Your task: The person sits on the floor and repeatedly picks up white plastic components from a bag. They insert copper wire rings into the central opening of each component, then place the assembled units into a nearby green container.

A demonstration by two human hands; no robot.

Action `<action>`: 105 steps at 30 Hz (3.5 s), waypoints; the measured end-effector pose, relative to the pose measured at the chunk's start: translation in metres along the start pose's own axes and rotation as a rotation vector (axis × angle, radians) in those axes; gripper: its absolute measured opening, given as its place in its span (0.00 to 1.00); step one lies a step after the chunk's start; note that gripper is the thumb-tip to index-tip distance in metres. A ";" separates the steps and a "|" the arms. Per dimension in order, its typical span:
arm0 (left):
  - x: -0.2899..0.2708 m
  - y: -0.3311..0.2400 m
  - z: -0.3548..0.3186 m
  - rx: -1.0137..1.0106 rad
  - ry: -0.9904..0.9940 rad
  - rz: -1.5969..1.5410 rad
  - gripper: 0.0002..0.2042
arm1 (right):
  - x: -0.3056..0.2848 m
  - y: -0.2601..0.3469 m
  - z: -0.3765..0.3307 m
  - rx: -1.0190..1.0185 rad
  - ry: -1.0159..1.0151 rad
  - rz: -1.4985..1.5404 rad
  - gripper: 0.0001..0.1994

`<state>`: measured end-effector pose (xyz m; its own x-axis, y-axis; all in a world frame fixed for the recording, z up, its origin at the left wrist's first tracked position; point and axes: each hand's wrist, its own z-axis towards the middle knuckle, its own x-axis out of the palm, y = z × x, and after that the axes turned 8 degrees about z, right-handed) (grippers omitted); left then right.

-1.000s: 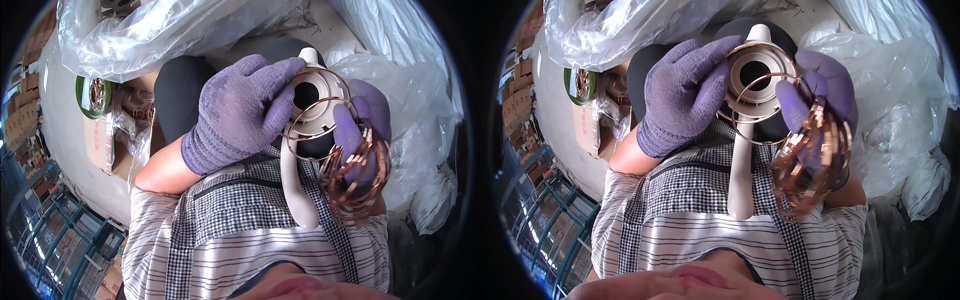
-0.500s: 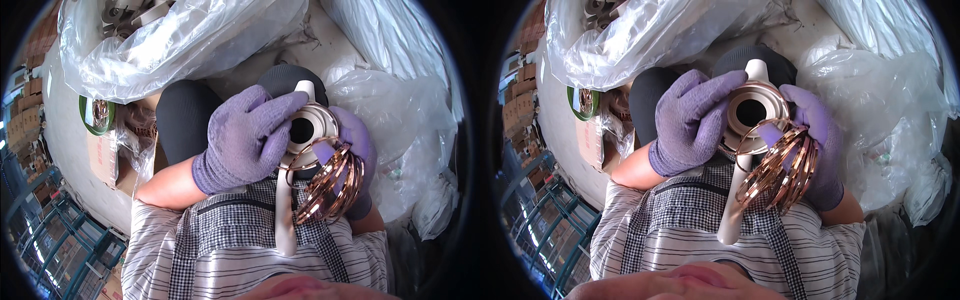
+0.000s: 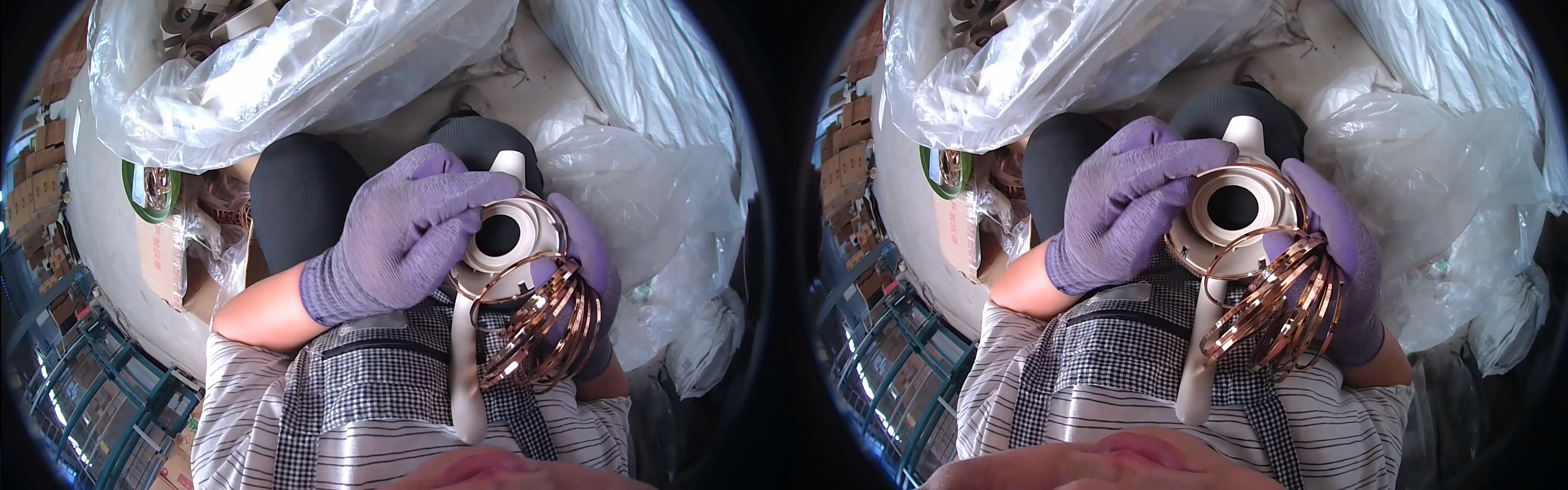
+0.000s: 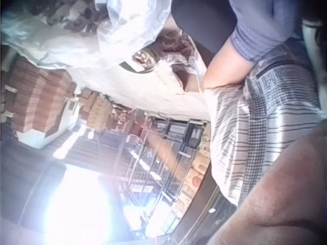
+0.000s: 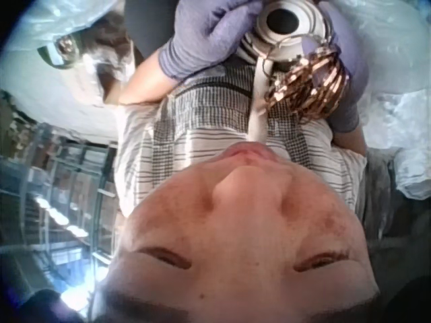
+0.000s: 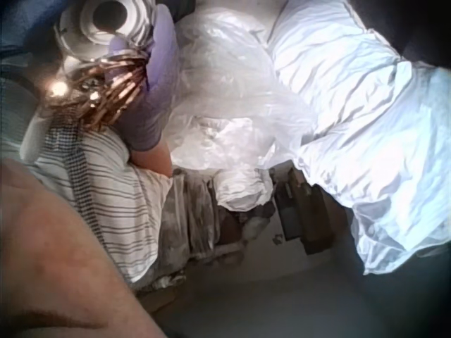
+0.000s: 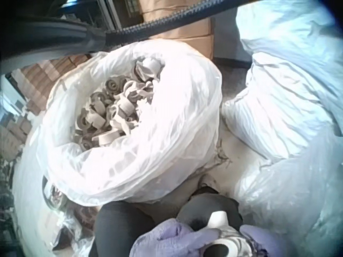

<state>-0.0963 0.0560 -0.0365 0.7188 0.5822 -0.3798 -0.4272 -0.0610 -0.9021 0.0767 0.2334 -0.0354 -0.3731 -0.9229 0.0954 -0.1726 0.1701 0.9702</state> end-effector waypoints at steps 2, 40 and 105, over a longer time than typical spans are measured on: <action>-0.005 0.007 0.005 0.037 0.053 -0.056 0.20 | 0.000 0.000 -0.001 -0.006 0.002 -0.001 0.30; 0.013 0.020 -0.032 0.224 0.091 0.341 0.50 | -0.032 -0.026 0.019 -0.209 0.474 0.059 0.39; 0.065 -0.052 -0.112 -0.856 0.495 -0.671 0.19 | -0.047 -0.006 -0.105 -0.505 0.274 -0.601 0.37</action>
<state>0.0341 0.0060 -0.0377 0.8725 0.3403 0.3507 0.4832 -0.4943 -0.7226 0.1907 0.2394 -0.0224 -0.1015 -0.8694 -0.4835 0.1830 -0.4941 0.8499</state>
